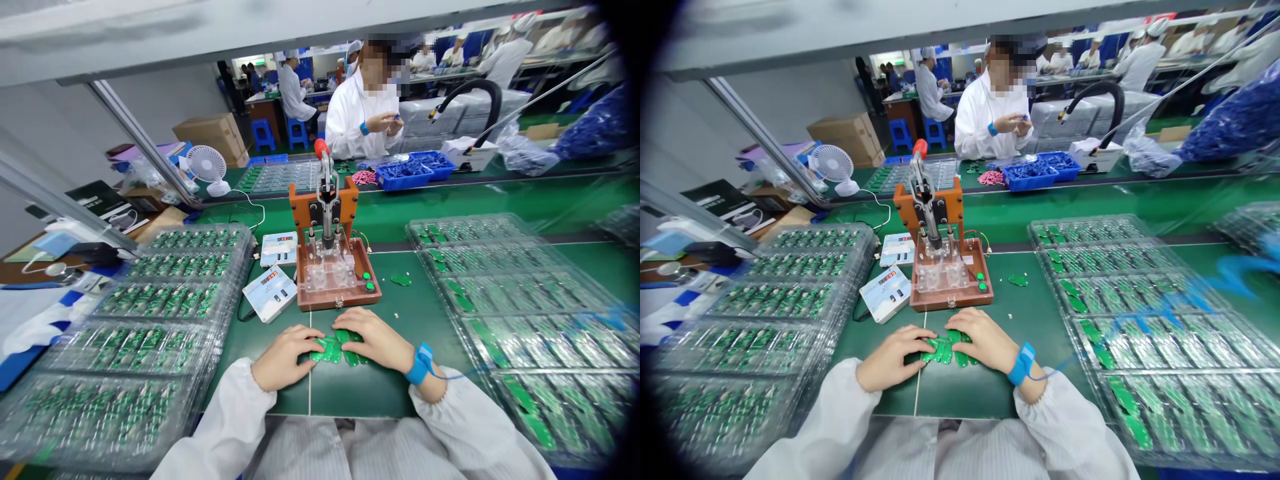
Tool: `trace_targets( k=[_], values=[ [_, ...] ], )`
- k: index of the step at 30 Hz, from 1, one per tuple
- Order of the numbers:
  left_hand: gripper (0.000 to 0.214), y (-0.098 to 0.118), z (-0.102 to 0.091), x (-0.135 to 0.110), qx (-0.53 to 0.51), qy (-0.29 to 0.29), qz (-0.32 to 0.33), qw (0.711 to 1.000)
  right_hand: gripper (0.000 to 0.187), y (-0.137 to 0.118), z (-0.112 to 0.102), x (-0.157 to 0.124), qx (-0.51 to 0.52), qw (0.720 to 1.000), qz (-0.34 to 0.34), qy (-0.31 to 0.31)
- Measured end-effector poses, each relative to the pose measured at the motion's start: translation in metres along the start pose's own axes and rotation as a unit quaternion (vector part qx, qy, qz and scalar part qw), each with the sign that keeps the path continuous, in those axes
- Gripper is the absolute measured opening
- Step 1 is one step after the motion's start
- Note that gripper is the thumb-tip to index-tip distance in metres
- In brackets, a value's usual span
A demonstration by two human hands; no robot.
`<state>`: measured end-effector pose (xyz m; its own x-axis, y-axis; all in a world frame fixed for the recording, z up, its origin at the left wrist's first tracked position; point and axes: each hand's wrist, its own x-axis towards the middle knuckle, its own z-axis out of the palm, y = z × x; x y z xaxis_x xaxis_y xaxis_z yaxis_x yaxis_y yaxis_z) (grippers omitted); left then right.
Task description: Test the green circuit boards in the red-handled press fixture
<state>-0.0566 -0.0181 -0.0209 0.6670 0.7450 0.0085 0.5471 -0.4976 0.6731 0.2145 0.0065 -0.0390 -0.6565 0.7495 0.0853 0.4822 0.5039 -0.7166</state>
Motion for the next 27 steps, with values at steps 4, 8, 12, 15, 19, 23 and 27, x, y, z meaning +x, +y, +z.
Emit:
trace_targets(
  k=[4, 8, 12, 15, 19, 23, 27],
  values=[
    [0.022, 0.003, -0.026, 0.007, -0.07, 0.091, -0.036, 0.993, 0.032, -0.009, -0.023, 0.001, 0.01, 0.997, -0.031, 0.074],
    [0.019, 0.0, -0.061, 0.041, 0.008, 0.181, -0.033, 0.983, 0.026, 0.006, -0.05, 0.024, -0.025, 0.979, -0.055, 0.196],
    [0.017, -0.007, -0.076, 0.082, 0.068, 0.166, -0.017, 0.984, 0.027, 0.031, -0.063, 0.058, -0.04, 0.975, -0.073, 0.207],
    [0.018, -0.013, -0.075, 0.099, 0.089, 0.145, -0.011, 0.985, 0.03, 0.042, -0.063, 0.072, -0.046, 0.974, -0.088, 0.203],
    [0.017, -0.016, -0.071, 0.103, 0.1, 0.145, -0.012, 0.984, 0.029, 0.048, -0.058, 0.074, -0.044, 0.975, -0.094, 0.198],
    [0.016, -0.016, -0.07, 0.102, 0.117, 0.141, 0.0, 0.983, 0.027, 0.051, -0.054, 0.072, -0.034, 0.975, -0.094, 0.199],
    [0.014, -0.014, -0.069, 0.099, 0.136, 0.152, 0.016, 0.979, 0.026, 0.052, -0.049, 0.067, -0.025, 0.975, -0.087, 0.203]
  ],
)
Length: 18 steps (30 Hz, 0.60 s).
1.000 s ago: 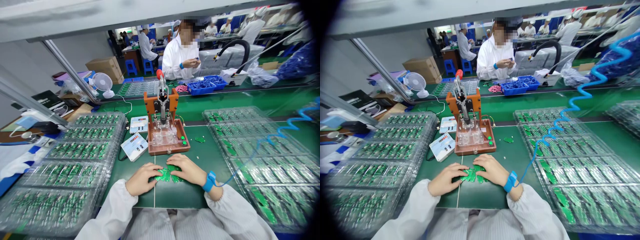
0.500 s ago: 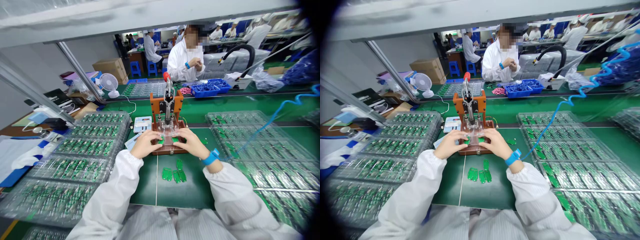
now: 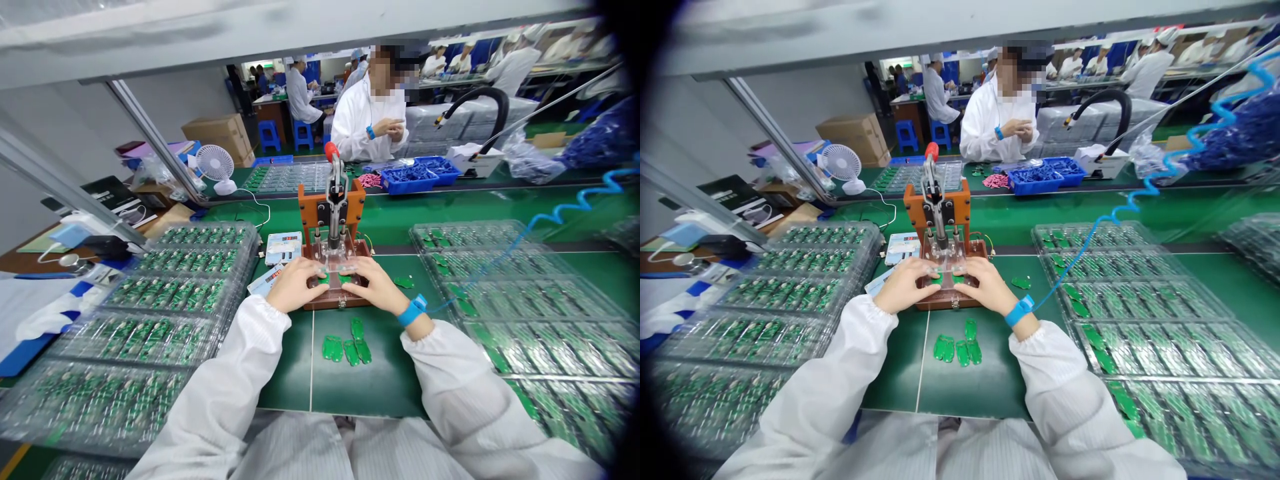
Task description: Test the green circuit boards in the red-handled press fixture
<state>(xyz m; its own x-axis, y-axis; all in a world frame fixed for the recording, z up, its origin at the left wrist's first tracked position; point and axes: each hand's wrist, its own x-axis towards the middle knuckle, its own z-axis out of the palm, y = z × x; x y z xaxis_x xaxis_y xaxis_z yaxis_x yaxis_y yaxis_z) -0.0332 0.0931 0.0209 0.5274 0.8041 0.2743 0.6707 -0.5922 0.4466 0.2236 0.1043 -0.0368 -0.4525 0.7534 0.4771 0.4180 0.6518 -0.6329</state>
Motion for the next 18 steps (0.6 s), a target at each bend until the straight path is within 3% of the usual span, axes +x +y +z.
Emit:
trace_targets(
  k=[7, 11, 14, 18],
  values=[
    [0.016, 0.005, 0.013, -0.016, 0.022, 0.054, 0.011, 0.998, 0.029, -0.012, 0.003, -0.011, 0.016, 0.999, 0.032, 0.024],
    [0.03, 0.014, 0.026, -0.038, 0.037, 0.137, 0.008, 0.99, 0.028, -0.017, -0.012, -0.006, 0.037, 0.992, 0.053, 0.11],
    [0.03, 0.029, 0.039, -0.057, 0.03, 0.183, 0.046, 0.982, 0.029, -0.018, -0.038, 0.02, 0.054, 0.973, 0.077, 0.212],
    [0.037, 0.044, 0.061, -0.076, 0.039, 0.115, 0.138, 0.983, 0.032, -0.026, -0.079, 0.087, 0.078, 0.962, 0.049, 0.259]
  ],
)
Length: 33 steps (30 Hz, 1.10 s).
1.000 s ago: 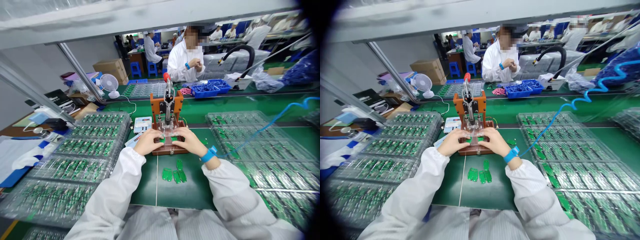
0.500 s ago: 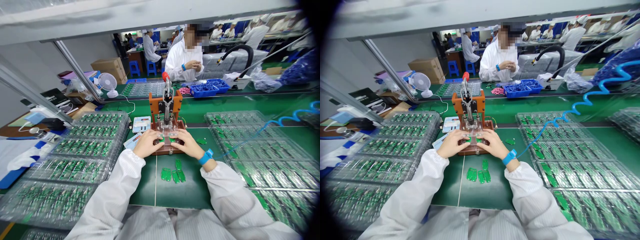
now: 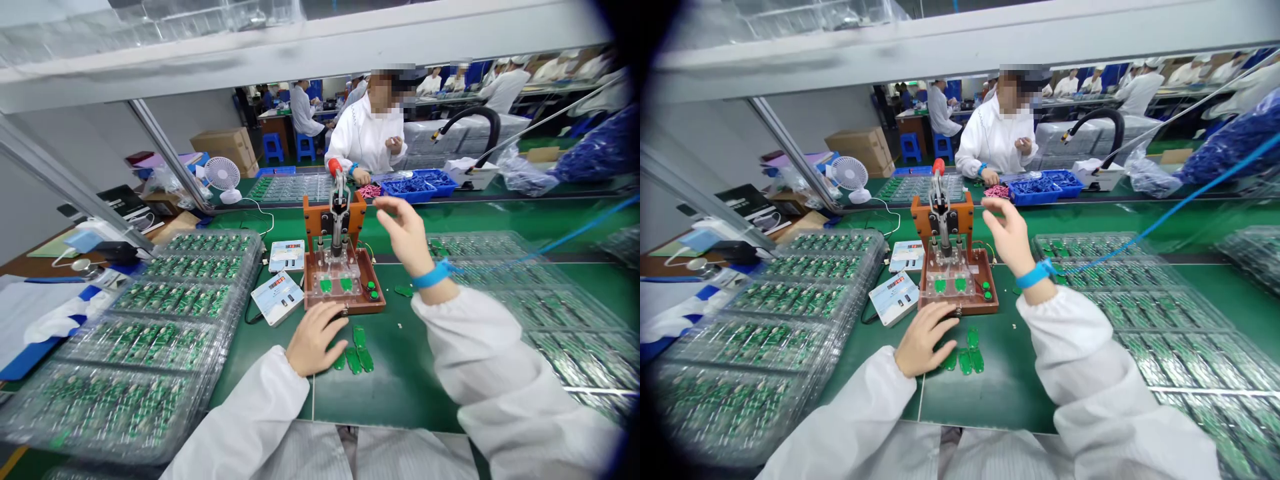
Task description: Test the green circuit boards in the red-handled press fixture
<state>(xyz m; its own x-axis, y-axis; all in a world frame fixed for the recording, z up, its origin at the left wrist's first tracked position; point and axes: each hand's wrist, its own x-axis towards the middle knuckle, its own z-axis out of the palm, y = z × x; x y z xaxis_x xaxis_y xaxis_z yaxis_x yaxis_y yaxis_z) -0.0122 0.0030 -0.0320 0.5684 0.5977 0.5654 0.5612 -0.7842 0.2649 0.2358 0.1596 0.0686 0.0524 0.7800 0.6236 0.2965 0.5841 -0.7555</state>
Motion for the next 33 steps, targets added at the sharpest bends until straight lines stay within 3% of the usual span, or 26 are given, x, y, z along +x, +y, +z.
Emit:
trace_targets(
  k=[4, 9, 11, 14, 16, 18, 23, 28, 33],
  values=[
    [0.043, 0.003, 0.011, -0.009, 0.026, -0.05, 0.002, 0.998, 0.045, -0.022, 0.021, 0.073, 0.022, 0.997, -0.009, -0.07],
    [0.036, 0.0, 0.013, -0.01, 0.029, -0.05, -0.006, 0.998, 0.053, -0.052, 0.049, 0.128, 0.102, 0.953, 0.199, -0.204],
    [0.034, 0.001, 0.012, -0.009, 0.024, -0.049, -0.01, 0.998, 0.042, -0.07, 0.05, 0.134, 0.13, 0.952, 0.18, -0.208],
    [0.032, 0.002, 0.011, -0.008, 0.019, -0.044, -0.015, 0.999, 0.023, -0.103, 0.039, 0.117, 0.143, 0.973, 0.025, -0.177],
    [0.03, 0.002, 0.011, -0.008, 0.015, -0.042, -0.016, 0.999, 0.023, -0.125, 0.029, 0.088, 0.113, 0.979, -0.08, -0.149],
    [0.028, 0.002, 0.011, -0.008, 0.012, -0.039, -0.016, 0.999, 0.027, -0.14, 0.02, 0.052, 0.057, 0.983, -0.136, -0.107],
    [0.023, 0.001, 0.013, -0.008, 0.009, -0.032, -0.018, 0.999, 0.033, -0.149, 0.015, -0.016, -0.07, 0.979, -0.183, -0.062],
    [0.023, 0.0, 0.014, -0.009, 0.007, -0.026, -0.014, 1.0, 0.04, -0.13, 0.018, -0.044, -0.056, 0.98, -0.184, -0.057],
    [0.022, 0.001, 0.014, -0.008, 0.006, -0.021, -0.02, 1.0, 0.053, -0.097, 0.026, -0.064, -0.01, 0.975, -0.204, -0.091]
  ],
)
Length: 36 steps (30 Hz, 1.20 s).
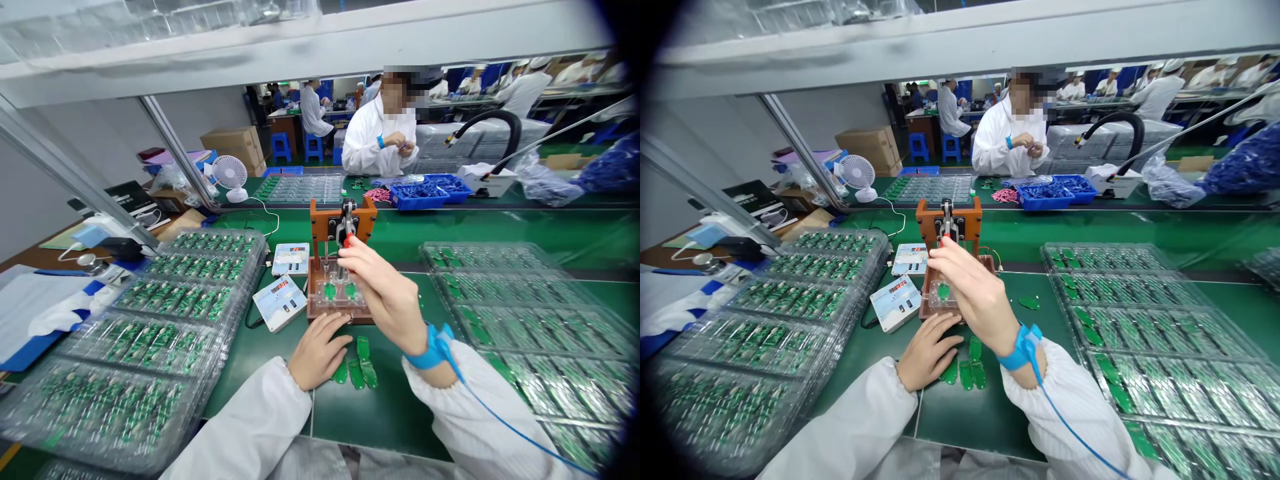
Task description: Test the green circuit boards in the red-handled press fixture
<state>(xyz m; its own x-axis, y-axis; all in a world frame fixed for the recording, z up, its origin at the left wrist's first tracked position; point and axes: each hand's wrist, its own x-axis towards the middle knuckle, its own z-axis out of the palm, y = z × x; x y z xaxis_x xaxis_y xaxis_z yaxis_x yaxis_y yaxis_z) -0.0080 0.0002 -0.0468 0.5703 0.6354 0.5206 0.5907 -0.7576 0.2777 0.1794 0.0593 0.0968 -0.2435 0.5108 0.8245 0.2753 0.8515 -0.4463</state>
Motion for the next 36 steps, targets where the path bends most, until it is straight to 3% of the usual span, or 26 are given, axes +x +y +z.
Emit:
trace_targets(
  k=[9, 13, 16, 18, 21, 23, 24, 25, 28, 32, 36],
  values=[
    [0.023, 0.001, 0.002, -0.001, 0.009, -0.005, -0.014, 1.0, 0.063, 0.015, 0.024, -0.013, 0.084, 0.994, 0.011, 0.073],
    [0.023, 0.005, 0.0, 0.001, -0.027, -0.016, -0.038, 0.999, 0.064, 0.017, 0.026, -0.016, 0.115, 0.99, 0.019, 0.075],
    [0.023, 0.007, -0.017, 0.008, -0.133, -0.038, -0.081, 0.987, 0.063, 0.018, 0.023, -0.017, 0.134, 0.989, 0.026, 0.064],
    [0.024, 0.001, -0.039, 0.017, -0.238, -0.062, -0.122, 0.962, 0.063, 0.02, 0.022, -0.016, 0.136, 0.989, 0.021, 0.057],
    [0.023, -0.031, -0.075, 0.033, -0.29, -0.07, -0.211, 0.931, 0.062, 0.021, 0.021, -0.016, 0.132, 0.99, 0.014, 0.052],
    [0.025, -0.066, -0.092, 0.042, -0.185, -0.069, -0.272, 0.942, 0.063, 0.022, 0.021, -0.016, 0.127, 0.991, 0.011, 0.05],
    [0.029, -0.085, -0.096, 0.046, -0.11, -0.105, -0.279, 0.948, 0.063, 0.022, 0.022, -0.017, 0.124, 0.991, 0.011, 0.049],
    [0.043, -0.105, -0.099, 0.049, -0.033, -0.163, -0.277, 0.946, 0.063, 0.022, 0.022, -0.017, 0.12, 0.992, 0.01, 0.046],
    [0.091, -0.15, -0.093, 0.058, 0.038, -0.241, -0.301, 0.922, 0.063, 0.021, 0.021, -0.017, 0.112, 0.993, 0.009, 0.041],
    [0.121, -0.169, -0.08, 0.07, 0.084, -0.374, -0.298, 0.874, 0.064, 0.022, 0.02, -0.017, 0.114, 0.993, -0.002, 0.031],
    [0.127, -0.165, -0.076, 0.076, 0.094, -0.42, -0.303, 0.85, 0.065, 0.023, 0.019, -0.015, 0.123, 0.992, -0.007, 0.031]
  ],
)
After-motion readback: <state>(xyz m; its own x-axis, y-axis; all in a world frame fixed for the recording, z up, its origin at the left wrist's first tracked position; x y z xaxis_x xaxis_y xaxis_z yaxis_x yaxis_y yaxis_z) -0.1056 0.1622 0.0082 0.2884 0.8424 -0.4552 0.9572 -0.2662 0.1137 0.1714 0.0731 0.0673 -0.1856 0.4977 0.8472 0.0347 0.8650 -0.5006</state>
